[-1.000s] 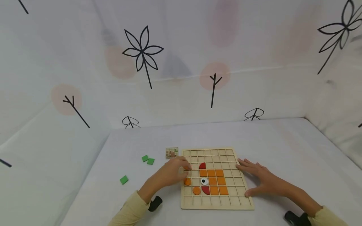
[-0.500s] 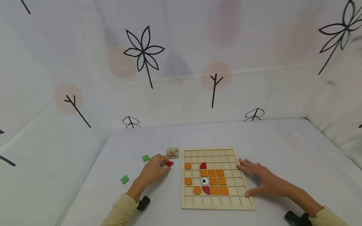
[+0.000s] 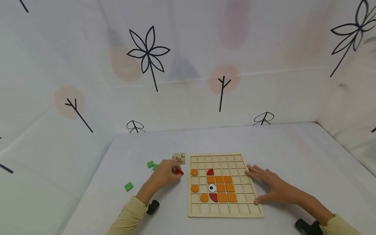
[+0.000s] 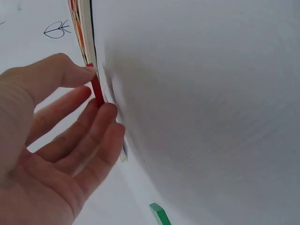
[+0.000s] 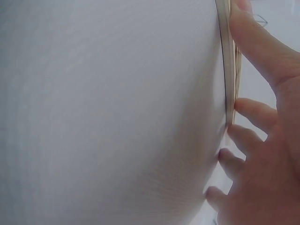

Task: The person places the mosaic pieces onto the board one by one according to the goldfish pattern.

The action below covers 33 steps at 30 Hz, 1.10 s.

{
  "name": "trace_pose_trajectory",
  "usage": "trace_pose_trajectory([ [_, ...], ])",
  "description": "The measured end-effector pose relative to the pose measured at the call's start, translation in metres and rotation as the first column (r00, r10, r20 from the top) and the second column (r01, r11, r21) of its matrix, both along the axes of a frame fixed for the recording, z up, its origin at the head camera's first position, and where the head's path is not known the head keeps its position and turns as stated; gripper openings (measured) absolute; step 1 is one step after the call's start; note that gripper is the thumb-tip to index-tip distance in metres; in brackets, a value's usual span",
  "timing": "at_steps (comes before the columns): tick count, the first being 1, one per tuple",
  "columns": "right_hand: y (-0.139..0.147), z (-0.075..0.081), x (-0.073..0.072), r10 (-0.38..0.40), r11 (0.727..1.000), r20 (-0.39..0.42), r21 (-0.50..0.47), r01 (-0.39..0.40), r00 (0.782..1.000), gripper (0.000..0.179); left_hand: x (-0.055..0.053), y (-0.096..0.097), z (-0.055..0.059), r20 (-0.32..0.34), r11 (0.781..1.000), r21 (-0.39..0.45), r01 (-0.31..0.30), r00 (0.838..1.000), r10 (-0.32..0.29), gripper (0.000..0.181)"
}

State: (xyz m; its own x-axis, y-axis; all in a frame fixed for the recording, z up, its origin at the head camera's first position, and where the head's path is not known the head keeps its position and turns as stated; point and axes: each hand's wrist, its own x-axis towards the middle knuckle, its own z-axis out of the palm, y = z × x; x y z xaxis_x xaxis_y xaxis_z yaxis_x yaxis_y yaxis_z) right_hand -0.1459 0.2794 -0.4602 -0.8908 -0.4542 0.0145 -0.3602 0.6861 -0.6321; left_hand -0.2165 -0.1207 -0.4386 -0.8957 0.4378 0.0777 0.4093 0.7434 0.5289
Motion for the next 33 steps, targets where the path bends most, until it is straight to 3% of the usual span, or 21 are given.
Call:
trace_pose_trajectory([
  [8,0.0,0.002,0.001,-0.005,1.0,0.011,0.007,0.005,1.0,0.093,0.006,0.013,0.01,-0.039,0.983,0.07,0.168,0.986,-0.165,0.01],
  [14,0.0,-0.002,-0.001,-0.001,1.0,-0.006,0.012,0.001,1.0,0.094,0.012,0.035,0.02,-0.052,0.942,0.077,0.328,0.944,-0.325,0.013],
  [18,0.001,-0.003,-0.002,0.004,1.0,-0.01,0.013,-0.003,1.0,0.094,0.014,0.052,0.022,-0.062,0.888,0.089,0.451,0.892,-0.447,0.011],
  [22,0.001,-0.002,-0.003,0.008,1.0,0.004,0.014,-0.008,1.0,0.094,0.016,0.069,0.027,-0.08,0.823,0.084,0.562,0.827,-0.556,0.011],
  [27,0.001,0.0,-0.003,0.009,1.0,0.003,0.024,-0.009,1.0,0.094,0.019,0.094,0.032,-0.096,0.756,0.008,0.654,0.753,-0.651,0.012],
  [31,0.001,0.0,-0.003,0.016,1.0,-0.008,0.021,-0.016,1.0,0.093,0.02,0.113,0.033,-0.071,0.694,-0.036,0.719,0.691,-0.719,0.011],
  [33,0.002,-0.001,-0.003,0.021,1.0,-0.012,0.012,-0.021,1.0,0.093,0.021,0.122,0.033,-0.043,0.67,-0.044,0.741,0.669,-0.742,0.011],
])
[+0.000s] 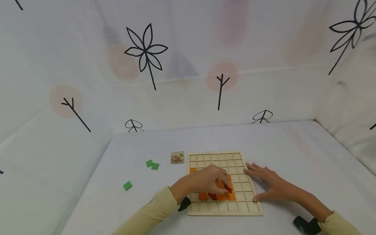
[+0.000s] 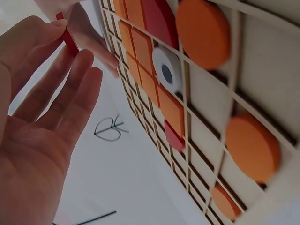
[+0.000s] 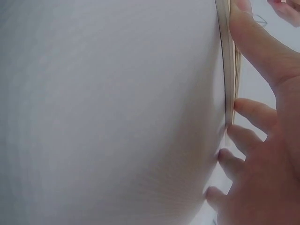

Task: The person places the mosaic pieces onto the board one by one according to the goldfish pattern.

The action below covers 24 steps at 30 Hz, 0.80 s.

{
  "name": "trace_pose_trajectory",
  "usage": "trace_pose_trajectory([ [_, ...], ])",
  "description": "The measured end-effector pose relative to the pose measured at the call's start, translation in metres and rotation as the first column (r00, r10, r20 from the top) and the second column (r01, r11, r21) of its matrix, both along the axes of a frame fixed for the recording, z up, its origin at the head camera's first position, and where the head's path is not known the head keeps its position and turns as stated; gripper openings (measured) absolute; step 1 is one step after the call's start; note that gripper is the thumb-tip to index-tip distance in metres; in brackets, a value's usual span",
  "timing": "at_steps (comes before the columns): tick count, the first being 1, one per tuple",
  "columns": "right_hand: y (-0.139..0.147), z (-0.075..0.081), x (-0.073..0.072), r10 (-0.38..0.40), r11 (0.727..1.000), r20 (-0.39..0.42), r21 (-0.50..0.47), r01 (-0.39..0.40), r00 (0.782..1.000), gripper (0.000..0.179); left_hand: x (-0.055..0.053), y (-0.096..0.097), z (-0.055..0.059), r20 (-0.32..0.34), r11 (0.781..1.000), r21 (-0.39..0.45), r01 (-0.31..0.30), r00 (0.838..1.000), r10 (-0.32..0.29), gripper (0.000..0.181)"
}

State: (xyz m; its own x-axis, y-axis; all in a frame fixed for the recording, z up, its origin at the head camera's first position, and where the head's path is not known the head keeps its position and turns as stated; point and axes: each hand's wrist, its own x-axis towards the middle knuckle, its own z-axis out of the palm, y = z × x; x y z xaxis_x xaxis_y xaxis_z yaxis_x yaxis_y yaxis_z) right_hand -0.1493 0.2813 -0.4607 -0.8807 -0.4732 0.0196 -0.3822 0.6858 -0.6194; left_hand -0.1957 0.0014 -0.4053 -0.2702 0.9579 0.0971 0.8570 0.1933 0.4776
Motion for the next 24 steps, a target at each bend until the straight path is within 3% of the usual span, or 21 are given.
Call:
trace_pose_trajectory([
  [8,0.002,-0.002,0.0,0.014,0.999,-0.01,-0.038,-0.015,1.0,0.092,0.001,0.03,-0.007,-0.038,0.991,-0.123,0.057,0.997,-0.062,0.008],
  [13,0.002,-0.002,0.0,0.021,0.999,-0.015,-0.043,-0.022,1.0,0.092,-0.001,0.043,-0.015,-0.013,0.982,-0.167,0.084,0.996,-0.088,0.009],
  [24,0.002,-0.004,-0.003,0.026,0.999,-0.013,-0.046,-0.027,1.0,0.092,0.002,0.049,-0.019,0.065,0.976,-0.216,0.038,0.998,-0.024,0.023],
])
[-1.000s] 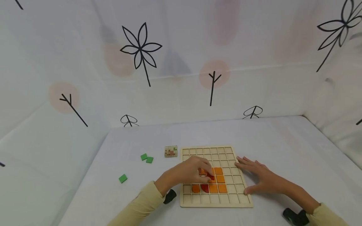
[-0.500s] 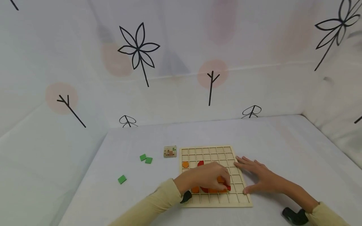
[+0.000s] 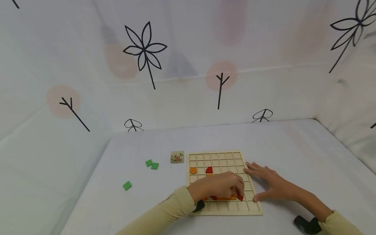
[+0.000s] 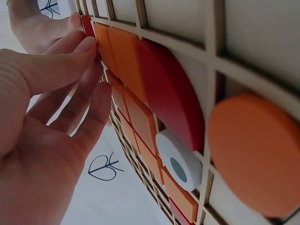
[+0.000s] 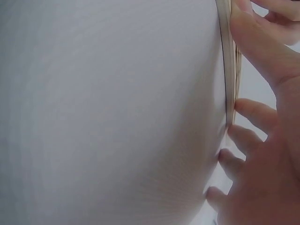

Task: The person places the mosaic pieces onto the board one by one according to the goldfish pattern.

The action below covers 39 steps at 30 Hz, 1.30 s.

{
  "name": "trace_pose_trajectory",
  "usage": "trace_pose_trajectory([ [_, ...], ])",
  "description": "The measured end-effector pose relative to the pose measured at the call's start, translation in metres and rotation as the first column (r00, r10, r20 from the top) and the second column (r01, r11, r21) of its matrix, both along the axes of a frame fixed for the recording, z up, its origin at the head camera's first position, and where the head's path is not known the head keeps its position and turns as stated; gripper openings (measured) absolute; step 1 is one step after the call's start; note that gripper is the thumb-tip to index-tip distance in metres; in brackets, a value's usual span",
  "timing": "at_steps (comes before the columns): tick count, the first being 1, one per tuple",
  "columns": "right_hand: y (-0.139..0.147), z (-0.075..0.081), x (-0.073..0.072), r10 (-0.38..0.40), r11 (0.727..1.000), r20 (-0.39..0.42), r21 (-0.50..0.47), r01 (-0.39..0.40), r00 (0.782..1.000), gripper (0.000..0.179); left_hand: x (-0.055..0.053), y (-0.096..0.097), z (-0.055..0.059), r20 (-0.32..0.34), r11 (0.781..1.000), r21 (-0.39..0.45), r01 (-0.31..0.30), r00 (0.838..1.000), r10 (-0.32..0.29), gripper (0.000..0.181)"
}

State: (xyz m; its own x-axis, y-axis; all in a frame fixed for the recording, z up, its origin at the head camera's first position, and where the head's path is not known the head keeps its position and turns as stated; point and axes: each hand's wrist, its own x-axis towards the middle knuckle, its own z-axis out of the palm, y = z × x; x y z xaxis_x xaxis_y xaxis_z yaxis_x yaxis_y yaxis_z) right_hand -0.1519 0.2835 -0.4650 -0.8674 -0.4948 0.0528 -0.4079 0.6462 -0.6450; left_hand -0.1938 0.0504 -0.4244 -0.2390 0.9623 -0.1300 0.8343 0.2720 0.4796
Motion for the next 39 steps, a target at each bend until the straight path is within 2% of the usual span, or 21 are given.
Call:
trace_pose_trajectory([
  [4,0.0001,0.0004,0.0005,0.009,1.0,-0.006,-0.012,-0.009,1.0,0.091,0.0016,0.0005,-0.0021,-0.036,1.0,0.025,0.0,0.999,0.001,0.028],
  [10,-0.0006,0.0021,0.0012,0.006,1.0,0.002,-0.021,-0.006,1.0,0.091,0.0022,0.0033,-0.0013,-0.042,0.996,0.08,0.029,0.999,-0.026,0.032],
  [16,-0.0008,0.001,0.0014,0.006,1.0,0.005,-0.02,-0.005,1.0,0.091,0.0068,0.0068,-0.0021,-0.075,0.998,0.056,0.012,0.997,-0.008,0.008],
  [20,-0.0006,0.0016,0.0012,0.0,1.0,0.007,-0.012,0.0,1.0,0.092,0.0078,0.0081,-0.0007,-0.096,0.999,0.049,-0.002,0.995,0.006,0.005],
  [29,0.0006,0.0003,0.0016,0.006,1.0,0.0,-0.024,-0.006,1.0,0.091,0.0072,0.0048,0.0043,-0.027,1.0,0.011,-0.019,0.999,0.019,0.013],
  [36,-0.0001,0.0011,0.0015,0.013,1.0,-0.025,-0.028,-0.014,1.0,0.09,0.0101,0.0019,0.0001,-0.115,0.998,0.054,-0.035,0.993,0.041,0.012],
  [39,0.0004,0.0028,0.0018,0.015,1.0,-0.022,-0.025,-0.016,1.0,0.09,0.0099,0.0022,-0.0007,-0.108,0.996,0.074,-0.046,0.993,0.054,0.012],
])
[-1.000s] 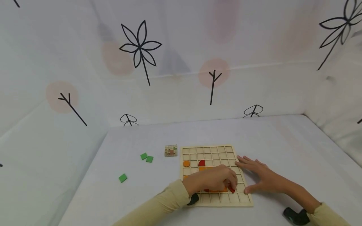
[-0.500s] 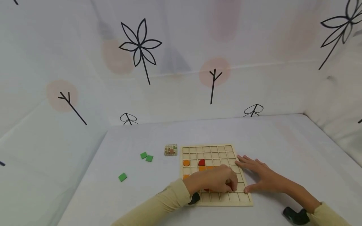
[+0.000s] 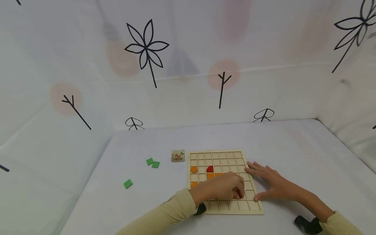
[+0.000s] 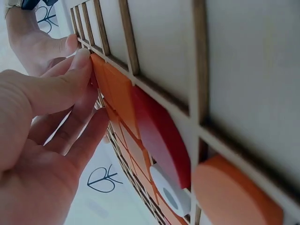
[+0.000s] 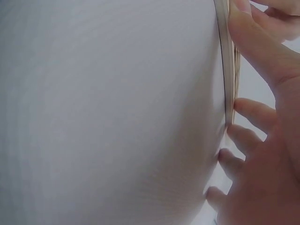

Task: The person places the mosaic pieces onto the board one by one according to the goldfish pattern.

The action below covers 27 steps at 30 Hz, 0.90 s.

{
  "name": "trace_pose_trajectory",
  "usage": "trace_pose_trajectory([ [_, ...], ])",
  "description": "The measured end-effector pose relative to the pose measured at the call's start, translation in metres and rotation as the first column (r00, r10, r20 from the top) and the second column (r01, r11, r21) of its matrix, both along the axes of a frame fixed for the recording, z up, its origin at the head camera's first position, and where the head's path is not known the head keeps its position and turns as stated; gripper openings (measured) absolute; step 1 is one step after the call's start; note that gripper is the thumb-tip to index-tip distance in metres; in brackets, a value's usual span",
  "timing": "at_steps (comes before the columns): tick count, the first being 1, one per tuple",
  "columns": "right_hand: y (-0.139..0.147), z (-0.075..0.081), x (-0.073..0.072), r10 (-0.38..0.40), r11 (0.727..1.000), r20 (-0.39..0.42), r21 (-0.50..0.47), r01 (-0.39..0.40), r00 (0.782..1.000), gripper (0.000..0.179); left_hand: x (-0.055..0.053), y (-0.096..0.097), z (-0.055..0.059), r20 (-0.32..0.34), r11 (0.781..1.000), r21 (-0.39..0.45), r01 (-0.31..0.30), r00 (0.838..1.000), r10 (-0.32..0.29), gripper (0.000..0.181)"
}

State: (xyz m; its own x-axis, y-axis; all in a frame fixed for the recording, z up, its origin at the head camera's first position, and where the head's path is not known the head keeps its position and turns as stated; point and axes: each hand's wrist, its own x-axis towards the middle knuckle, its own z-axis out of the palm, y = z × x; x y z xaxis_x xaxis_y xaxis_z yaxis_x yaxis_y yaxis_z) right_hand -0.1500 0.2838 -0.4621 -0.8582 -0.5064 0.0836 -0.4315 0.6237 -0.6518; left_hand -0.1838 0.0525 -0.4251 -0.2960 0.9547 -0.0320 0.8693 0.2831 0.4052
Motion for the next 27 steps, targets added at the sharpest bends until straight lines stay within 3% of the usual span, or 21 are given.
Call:
trace_pose_trajectory([
  [8,0.003,-0.001,0.001,0.003,1.0,-0.01,-0.018,-0.003,1.0,0.089,-0.005,0.007,0.002,0.024,1.0,0.007,-0.004,1.0,0.004,0.018],
  [14,0.002,-0.002,0.002,0.011,1.0,-0.019,-0.01,-0.011,1.0,0.089,-0.003,-0.002,-0.001,0.028,1.0,0.002,-0.002,1.0,0.002,0.023],
  [20,0.001,0.002,0.002,-0.006,1.0,-0.021,0.021,0.007,1.0,0.09,0.003,-0.015,0.0,-0.049,0.999,-0.049,-0.01,0.999,0.008,0.026],
  [24,0.0,0.001,0.002,-0.026,0.999,0.001,0.032,0.026,1.0,0.091,0.005,-0.034,0.004,-0.086,0.994,0.031,-0.102,0.991,0.105,0.02],
  [27,-0.001,0.0,0.001,-0.036,0.998,0.015,0.047,0.036,0.999,0.092,0.003,-0.056,0.005,-0.025,0.971,0.12,-0.207,0.977,0.211,0.018],
])
